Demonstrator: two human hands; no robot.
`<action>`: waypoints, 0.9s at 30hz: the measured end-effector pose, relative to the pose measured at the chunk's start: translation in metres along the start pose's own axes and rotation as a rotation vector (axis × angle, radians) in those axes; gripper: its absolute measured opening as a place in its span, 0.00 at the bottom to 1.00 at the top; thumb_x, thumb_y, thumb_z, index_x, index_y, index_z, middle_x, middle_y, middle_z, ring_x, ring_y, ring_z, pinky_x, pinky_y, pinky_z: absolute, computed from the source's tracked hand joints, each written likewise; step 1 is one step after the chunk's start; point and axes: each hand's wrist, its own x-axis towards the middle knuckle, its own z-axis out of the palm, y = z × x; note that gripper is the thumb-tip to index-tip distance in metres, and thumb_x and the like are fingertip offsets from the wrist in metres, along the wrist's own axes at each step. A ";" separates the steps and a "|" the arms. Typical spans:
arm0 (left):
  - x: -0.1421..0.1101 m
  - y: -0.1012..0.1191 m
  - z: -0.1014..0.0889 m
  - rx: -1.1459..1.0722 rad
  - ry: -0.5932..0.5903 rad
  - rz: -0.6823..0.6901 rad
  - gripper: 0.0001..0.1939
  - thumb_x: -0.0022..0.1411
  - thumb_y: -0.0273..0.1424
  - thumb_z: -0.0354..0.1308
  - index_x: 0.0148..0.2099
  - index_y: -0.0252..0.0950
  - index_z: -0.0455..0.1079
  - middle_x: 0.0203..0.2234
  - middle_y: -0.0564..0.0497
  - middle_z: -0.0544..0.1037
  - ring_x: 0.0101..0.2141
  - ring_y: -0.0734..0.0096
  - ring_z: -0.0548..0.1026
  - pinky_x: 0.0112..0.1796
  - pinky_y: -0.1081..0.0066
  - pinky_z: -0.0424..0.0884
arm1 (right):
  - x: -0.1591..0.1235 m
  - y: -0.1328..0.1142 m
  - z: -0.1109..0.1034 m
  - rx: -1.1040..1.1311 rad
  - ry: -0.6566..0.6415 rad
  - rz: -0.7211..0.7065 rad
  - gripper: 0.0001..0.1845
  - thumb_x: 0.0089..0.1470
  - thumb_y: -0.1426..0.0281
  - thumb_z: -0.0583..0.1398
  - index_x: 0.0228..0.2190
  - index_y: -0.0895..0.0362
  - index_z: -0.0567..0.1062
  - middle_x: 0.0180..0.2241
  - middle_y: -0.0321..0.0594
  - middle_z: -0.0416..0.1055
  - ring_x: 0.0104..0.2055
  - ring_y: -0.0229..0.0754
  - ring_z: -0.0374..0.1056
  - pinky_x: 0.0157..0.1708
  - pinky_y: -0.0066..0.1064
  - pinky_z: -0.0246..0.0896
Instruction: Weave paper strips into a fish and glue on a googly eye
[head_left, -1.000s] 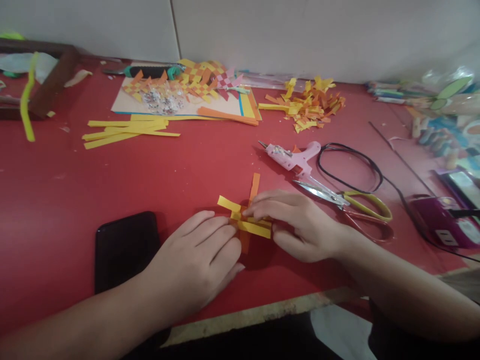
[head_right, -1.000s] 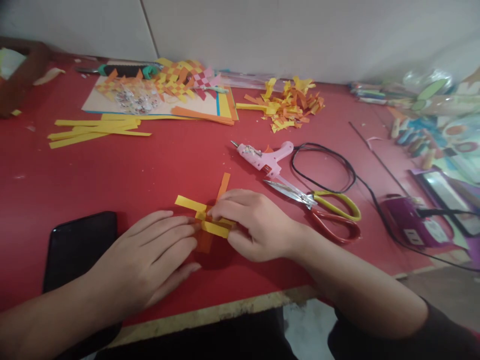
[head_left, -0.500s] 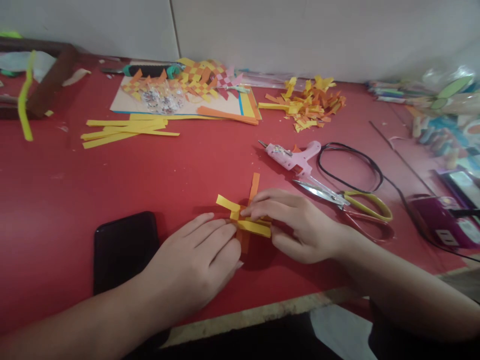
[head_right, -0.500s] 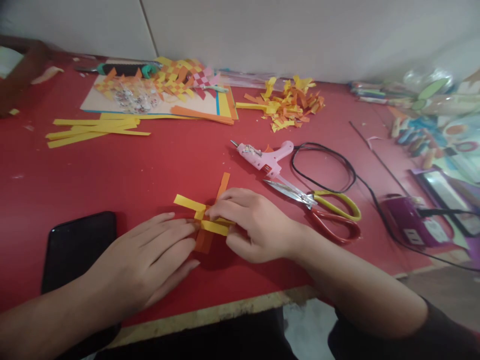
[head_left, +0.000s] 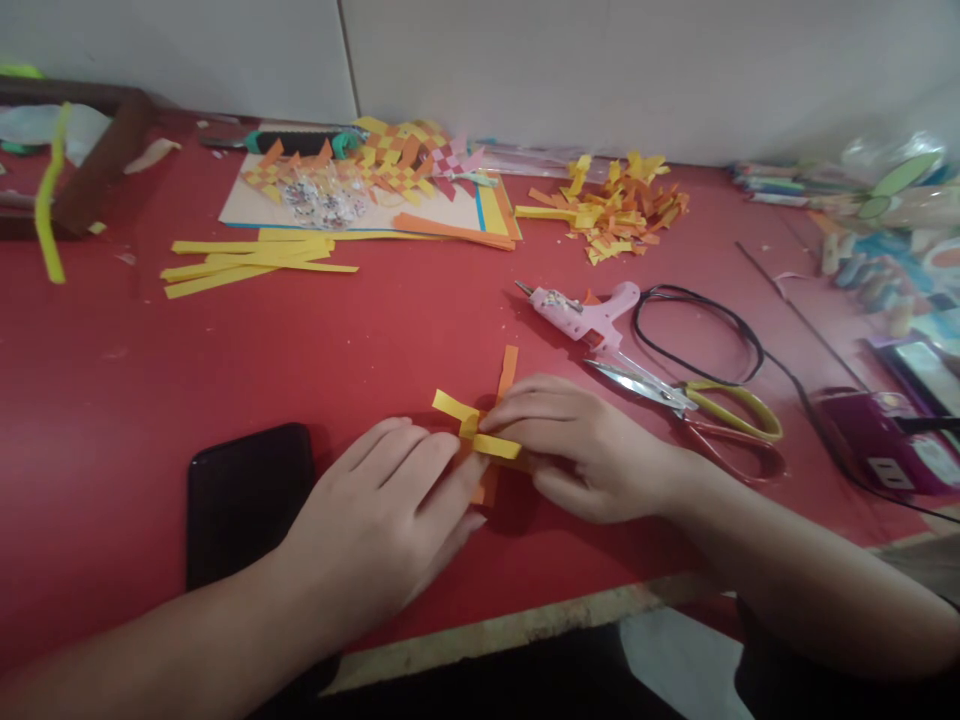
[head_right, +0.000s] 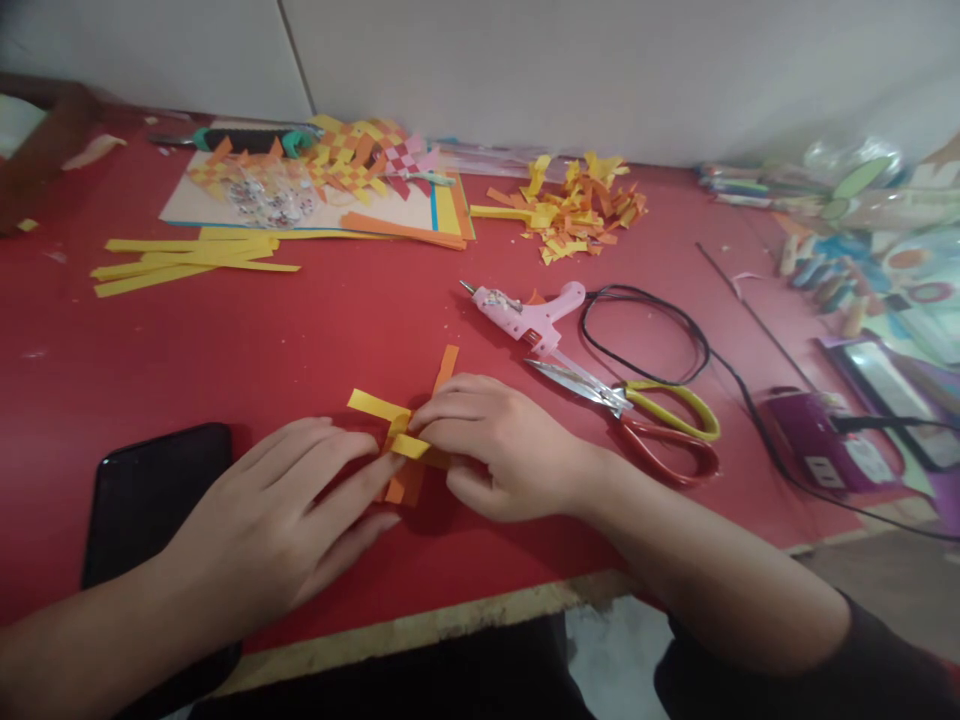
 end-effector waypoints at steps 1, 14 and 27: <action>0.000 0.000 -0.001 0.020 -0.003 -0.017 0.14 0.66 0.33 0.57 0.48 0.29 0.76 0.36 0.40 0.77 0.35 0.57 0.74 0.40 0.56 0.74 | 0.001 -0.001 0.001 -0.003 0.007 0.012 0.18 0.50 0.80 0.53 0.40 0.56 0.74 0.41 0.44 0.78 0.45 0.44 0.72 0.50 0.42 0.67; -0.006 0.003 0.000 0.133 0.029 -0.075 0.24 0.68 0.47 0.50 0.48 0.33 0.77 0.50 0.42 0.79 0.47 0.50 0.71 0.49 0.53 0.62 | 0.003 0.000 0.023 -0.016 0.064 0.180 0.09 0.56 0.67 0.65 0.37 0.56 0.72 0.39 0.43 0.75 0.42 0.45 0.68 0.46 0.40 0.63; -0.001 -0.002 0.001 0.051 -0.038 -0.054 0.18 0.70 0.38 0.51 0.49 0.32 0.76 0.45 0.44 0.82 0.45 0.52 0.77 0.51 0.51 0.63 | 0.006 -0.001 0.024 0.068 0.140 0.252 0.04 0.58 0.73 0.62 0.37 0.56 0.72 0.36 0.39 0.76 0.38 0.41 0.69 0.43 0.35 0.63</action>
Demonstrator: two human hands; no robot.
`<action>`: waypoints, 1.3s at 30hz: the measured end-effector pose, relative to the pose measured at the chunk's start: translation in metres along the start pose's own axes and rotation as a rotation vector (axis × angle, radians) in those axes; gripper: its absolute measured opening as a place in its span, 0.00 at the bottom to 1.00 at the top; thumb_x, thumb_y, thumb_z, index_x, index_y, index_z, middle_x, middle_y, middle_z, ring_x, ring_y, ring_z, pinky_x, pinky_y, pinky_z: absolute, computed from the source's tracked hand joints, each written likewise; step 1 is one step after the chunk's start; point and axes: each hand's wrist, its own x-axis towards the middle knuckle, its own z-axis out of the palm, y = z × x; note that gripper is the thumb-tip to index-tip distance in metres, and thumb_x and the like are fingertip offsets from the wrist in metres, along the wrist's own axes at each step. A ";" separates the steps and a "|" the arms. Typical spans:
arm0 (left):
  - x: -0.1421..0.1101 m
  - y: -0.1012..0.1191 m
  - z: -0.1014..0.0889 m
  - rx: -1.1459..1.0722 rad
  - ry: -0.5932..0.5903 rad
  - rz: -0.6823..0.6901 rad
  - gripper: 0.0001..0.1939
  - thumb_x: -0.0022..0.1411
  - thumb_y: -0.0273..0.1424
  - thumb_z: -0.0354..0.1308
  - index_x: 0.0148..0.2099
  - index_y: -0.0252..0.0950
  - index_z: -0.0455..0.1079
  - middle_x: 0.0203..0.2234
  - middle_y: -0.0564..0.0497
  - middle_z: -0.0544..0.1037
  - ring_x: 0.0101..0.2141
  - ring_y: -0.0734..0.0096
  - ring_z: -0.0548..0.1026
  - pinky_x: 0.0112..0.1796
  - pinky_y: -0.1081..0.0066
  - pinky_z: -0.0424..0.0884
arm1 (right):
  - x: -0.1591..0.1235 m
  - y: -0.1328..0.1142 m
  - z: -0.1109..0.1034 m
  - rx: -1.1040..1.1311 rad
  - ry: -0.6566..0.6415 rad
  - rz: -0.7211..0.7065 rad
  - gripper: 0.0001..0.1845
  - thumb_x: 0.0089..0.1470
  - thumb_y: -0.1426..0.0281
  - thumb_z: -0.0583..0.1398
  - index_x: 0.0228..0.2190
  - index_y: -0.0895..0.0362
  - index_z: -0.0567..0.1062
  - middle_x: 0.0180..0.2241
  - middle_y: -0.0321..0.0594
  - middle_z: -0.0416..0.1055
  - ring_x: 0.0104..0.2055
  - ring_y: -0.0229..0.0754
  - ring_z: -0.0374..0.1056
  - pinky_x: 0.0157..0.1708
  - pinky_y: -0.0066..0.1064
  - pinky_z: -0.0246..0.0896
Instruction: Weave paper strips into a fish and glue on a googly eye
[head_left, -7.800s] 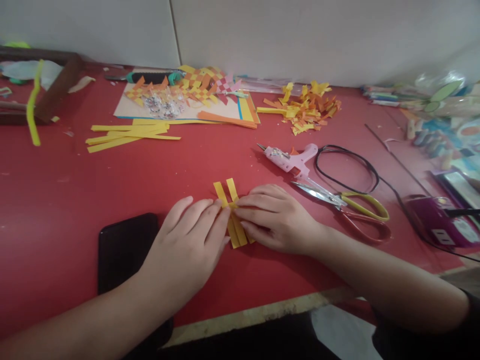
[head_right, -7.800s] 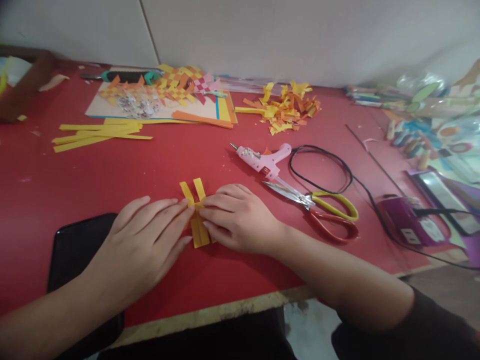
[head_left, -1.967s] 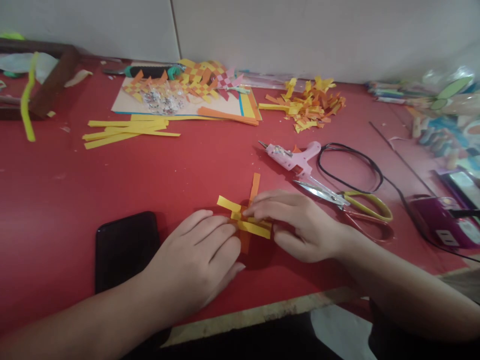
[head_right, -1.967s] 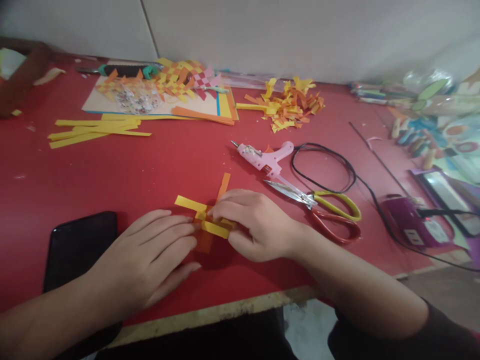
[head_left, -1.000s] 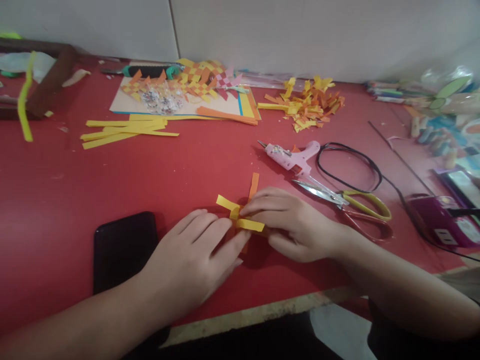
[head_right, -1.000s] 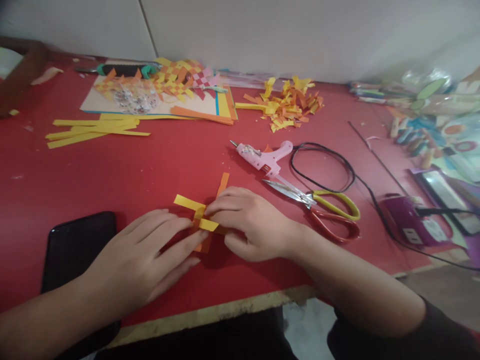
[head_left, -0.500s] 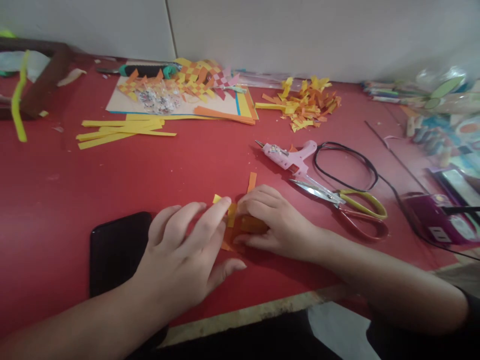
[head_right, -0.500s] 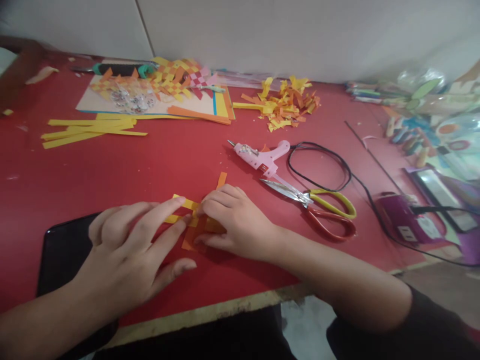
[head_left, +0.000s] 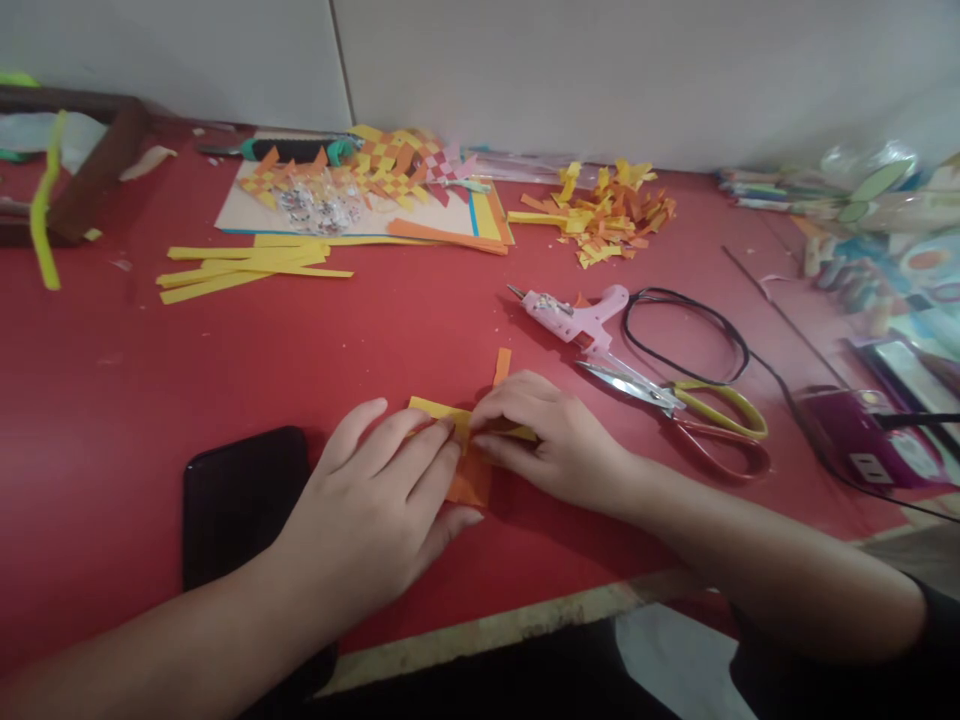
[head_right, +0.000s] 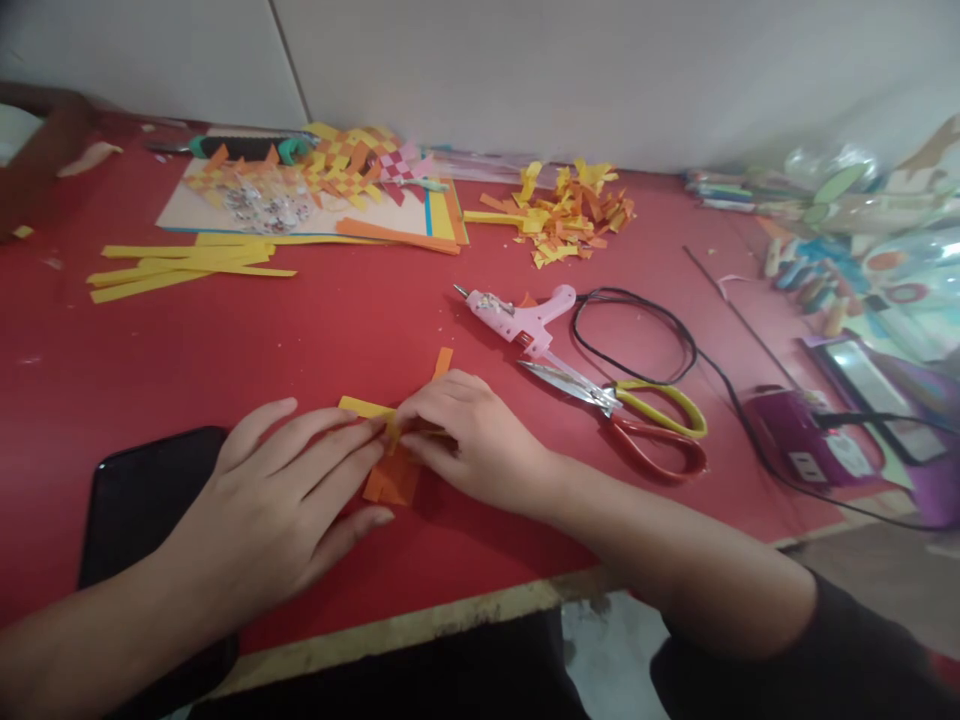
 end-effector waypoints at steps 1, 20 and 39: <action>0.000 0.000 0.000 -0.005 -0.003 -0.003 0.18 0.70 0.39 0.50 0.48 0.33 0.76 0.45 0.45 0.82 0.45 0.52 0.77 0.52 0.51 0.63 | 0.000 -0.001 0.000 -0.013 -0.003 0.010 0.09 0.55 0.70 0.65 0.37 0.56 0.72 0.37 0.40 0.76 0.39 0.42 0.68 0.43 0.36 0.62; -0.004 0.001 0.005 -0.071 -0.002 -0.045 0.24 0.71 0.41 0.48 0.49 0.29 0.77 0.46 0.42 0.81 0.48 0.48 0.73 0.56 0.48 0.57 | 0.003 0.010 0.003 -0.089 0.385 0.177 0.09 0.57 0.70 0.62 0.40 0.53 0.67 0.31 0.34 0.73 0.33 0.39 0.73 0.36 0.32 0.68; -0.006 0.001 0.010 -0.100 0.014 -0.035 0.26 0.72 0.42 0.45 0.49 0.27 0.77 0.48 0.39 0.80 0.51 0.50 0.75 0.59 0.51 0.55 | -0.004 0.067 -0.070 -0.636 0.353 0.136 0.19 0.55 0.80 0.53 0.46 0.54 0.73 0.47 0.47 0.76 0.53 0.54 0.69 0.53 0.50 0.63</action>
